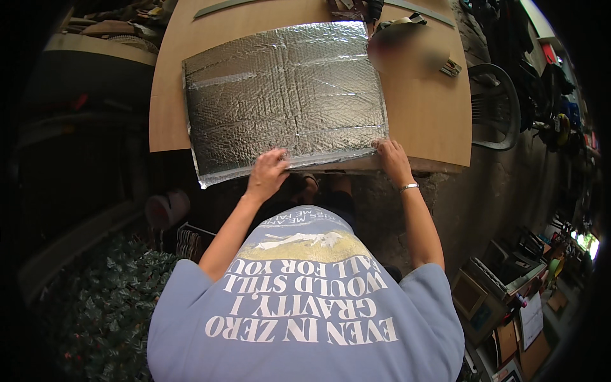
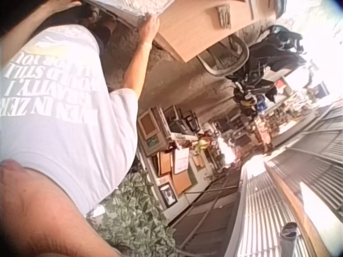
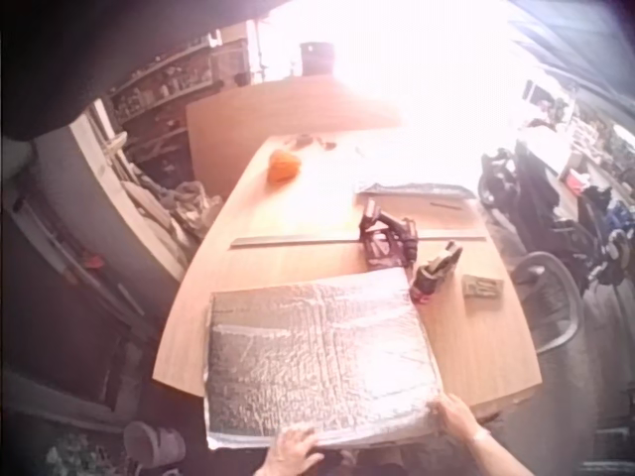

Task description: The person wraps a rectangular object in silver bubble wrap on a wooden table, smoothing the material and folding the edges. They then move to a second table to retrieve a green bowl containing small wooden blocks, return to the first table, and continue wrapping the object before carrying it away.

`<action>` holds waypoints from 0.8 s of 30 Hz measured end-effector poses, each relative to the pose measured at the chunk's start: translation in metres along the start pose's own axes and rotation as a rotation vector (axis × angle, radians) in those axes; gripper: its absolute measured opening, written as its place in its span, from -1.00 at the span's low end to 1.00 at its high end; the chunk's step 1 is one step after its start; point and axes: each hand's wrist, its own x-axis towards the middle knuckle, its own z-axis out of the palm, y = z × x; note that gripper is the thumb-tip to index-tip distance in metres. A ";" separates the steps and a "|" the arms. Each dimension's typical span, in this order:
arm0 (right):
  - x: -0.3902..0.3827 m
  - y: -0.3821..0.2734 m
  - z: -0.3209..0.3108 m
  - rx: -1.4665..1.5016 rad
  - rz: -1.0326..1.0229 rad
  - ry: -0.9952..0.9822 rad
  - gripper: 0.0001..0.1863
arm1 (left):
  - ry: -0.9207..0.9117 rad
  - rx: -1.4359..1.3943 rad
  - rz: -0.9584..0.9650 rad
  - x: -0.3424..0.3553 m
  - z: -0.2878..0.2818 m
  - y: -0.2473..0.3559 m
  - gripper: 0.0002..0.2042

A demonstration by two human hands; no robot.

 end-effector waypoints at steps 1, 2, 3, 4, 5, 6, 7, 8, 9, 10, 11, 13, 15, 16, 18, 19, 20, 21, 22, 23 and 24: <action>-0.004 -0.002 -0.001 -0.059 -0.028 0.003 -0.90 | 0.085 0.020 0.071 0.005 0.011 0.004 -0.80; -0.009 -0.004 -0.003 -0.117 -0.056 0.007 -0.88 | 0.106 0.032 0.087 0.005 0.018 0.004 -0.84; -0.013 -0.007 -0.006 -0.178 -0.081 0.009 -0.87 | 0.128 0.040 0.105 0.006 0.023 0.006 -0.87; -0.013 -0.014 -0.011 -0.179 -0.099 0.011 -0.86 | 0.149 0.020 0.099 0.005 0.026 0.005 -0.87; -0.013 -0.021 -0.017 -0.180 -0.118 0.013 -0.84 | 0.170 0.000 0.092 0.002 0.028 0.004 -0.86; -0.012 -0.028 -0.021 -0.180 -0.133 0.018 -0.83 | 0.188 -0.020 0.090 0.003 0.026 0.004 -0.86; -0.009 -0.032 -0.022 -0.155 -0.135 0.025 -0.83 | 0.173 -0.052 0.064 0.004 0.024 0.003 -0.86; -0.006 -0.035 -0.021 -0.130 -0.137 0.031 -0.83 | 0.159 -0.084 0.037 0.007 0.022 0.001 -0.87; -0.003 -0.036 -0.020 -0.104 -0.138 0.040 -0.84 | 0.143 -0.115 0.012 0.012 0.017 0.002 -0.87; -0.001 -0.035 -0.017 -0.061 -0.104 0.043 -0.84 | 0.111 -0.151 -0.008 0.019 0.010 0.003 -0.84; 0.002 -0.032 -0.013 -0.017 -0.072 0.046 -0.85 | 0.086 -0.134 -0.020 0.023 0.011 0.001 -0.85; 0.009 -0.027 -0.008 0.049 -0.009 0.027 -0.86 | 0.040 -0.095 -0.046 0.029 0.010 -0.003 -0.86; 0.016 -0.026 -0.007 0.090 0.058 -0.022 -0.87 | 0.030 -0.099 -0.090 0.031 0.012 -0.004 -0.86; 0.020 -0.027 -0.007 0.095 0.057 -0.021 -0.87 | 0.025 -0.101 -0.112 0.032 0.014 -0.005 -0.86; 0.027 -0.030 -0.008 0.103 0.057 -0.023 -0.89 | 0.018 -0.137 -0.181 0.033 0.017 -0.008 -0.84; 0.027 -0.028 -0.007 0.061 0.054 -0.044 -0.88 | 0.013 -0.157 -0.217 0.032 0.020 -0.009 -0.83; 0.027 -0.027 -0.007 0.018 0.050 -0.066 -0.88 | 0.034 -0.175 -0.239 0.032 0.023 -0.008 -0.82; 0.028 -0.026 -0.005 -0.024 0.044 -0.086 -0.88 | 0.056 -0.192 -0.261 0.032 0.025 -0.008 -0.80; 0.028 -0.026 -0.004 -0.076 0.039 -0.076 -0.87 | 0.078 -0.208 -0.284 0.032 0.028 -0.008 -0.79; 0.027 -0.026 -0.002 -0.128 0.034 -0.065 -0.86 | 0.068 -0.231 -0.349 0.033 0.030 -0.008 -0.78; 0.028 -0.032 -0.003 -0.179 0.027 -0.057 -0.85 | 0.057 -0.254 -0.419 0.034 0.032 -0.007 -0.77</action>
